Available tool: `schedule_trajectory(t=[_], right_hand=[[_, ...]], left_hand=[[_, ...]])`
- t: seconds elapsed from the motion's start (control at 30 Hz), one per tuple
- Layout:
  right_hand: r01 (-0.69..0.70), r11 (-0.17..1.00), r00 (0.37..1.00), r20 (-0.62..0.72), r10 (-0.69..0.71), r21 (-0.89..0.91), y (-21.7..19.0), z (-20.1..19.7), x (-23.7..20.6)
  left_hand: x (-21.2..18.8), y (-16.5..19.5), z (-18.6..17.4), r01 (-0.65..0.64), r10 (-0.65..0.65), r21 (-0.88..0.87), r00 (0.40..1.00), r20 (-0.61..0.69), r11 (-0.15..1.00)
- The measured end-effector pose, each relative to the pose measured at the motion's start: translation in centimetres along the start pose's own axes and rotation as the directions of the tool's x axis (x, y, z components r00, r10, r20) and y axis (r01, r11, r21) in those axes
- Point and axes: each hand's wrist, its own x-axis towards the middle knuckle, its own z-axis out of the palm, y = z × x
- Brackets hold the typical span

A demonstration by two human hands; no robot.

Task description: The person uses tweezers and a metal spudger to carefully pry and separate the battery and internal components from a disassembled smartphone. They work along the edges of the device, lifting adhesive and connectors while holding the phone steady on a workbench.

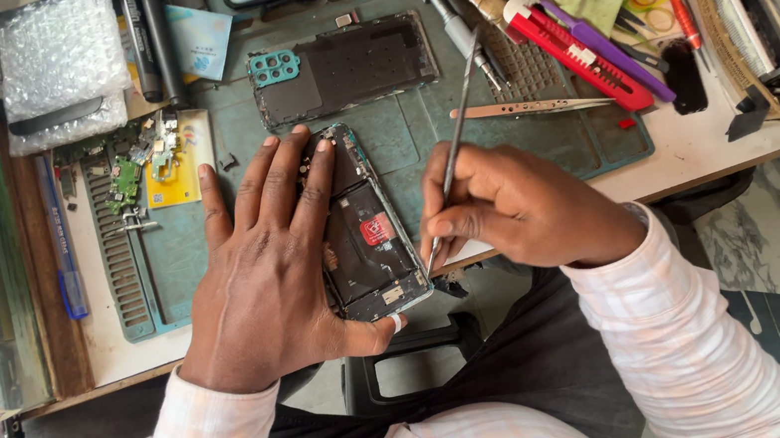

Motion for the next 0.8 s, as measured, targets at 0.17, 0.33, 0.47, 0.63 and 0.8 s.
schedule_trajectory(t=[0.17,0.33,0.47,0.63,0.8], right_hand=[[-0.085,0.996,0.996,0.022,0.085,-0.007,-0.1,0.1,0.1],[-0.061,0.998,0.998,0.023,0.060,0.026,0.1,0.4,0.0],[-0.074,0.997,0.997,0.022,0.073,0.029,0.3,0.6,-0.1],[-0.045,0.995,0.999,0.000,0.045,0.087,0.9,0.9,-0.3],[0.057,0.995,0.998,-0.045,-0.054,0.085,1.2,0.0,-1.1]], left_hand=[[0.0,0.1,0.1,0.012,-0.012,0.027,1.000,-0.003,1.000],[0.0,0.0,0.2,0.010,-0.010,0.017,1.000,-0.005,1.000],[0.1,0.1,0.1,0.021,-0.021,0.001,1.000,0.010,1.000],[0.0,0.2,0.0,0.034,-0.034,0.010,0.999,0.018,0.999],[0.0,0.0,0.2,0.015,-0.015,0.008,1.000,-0.002,1.000]])
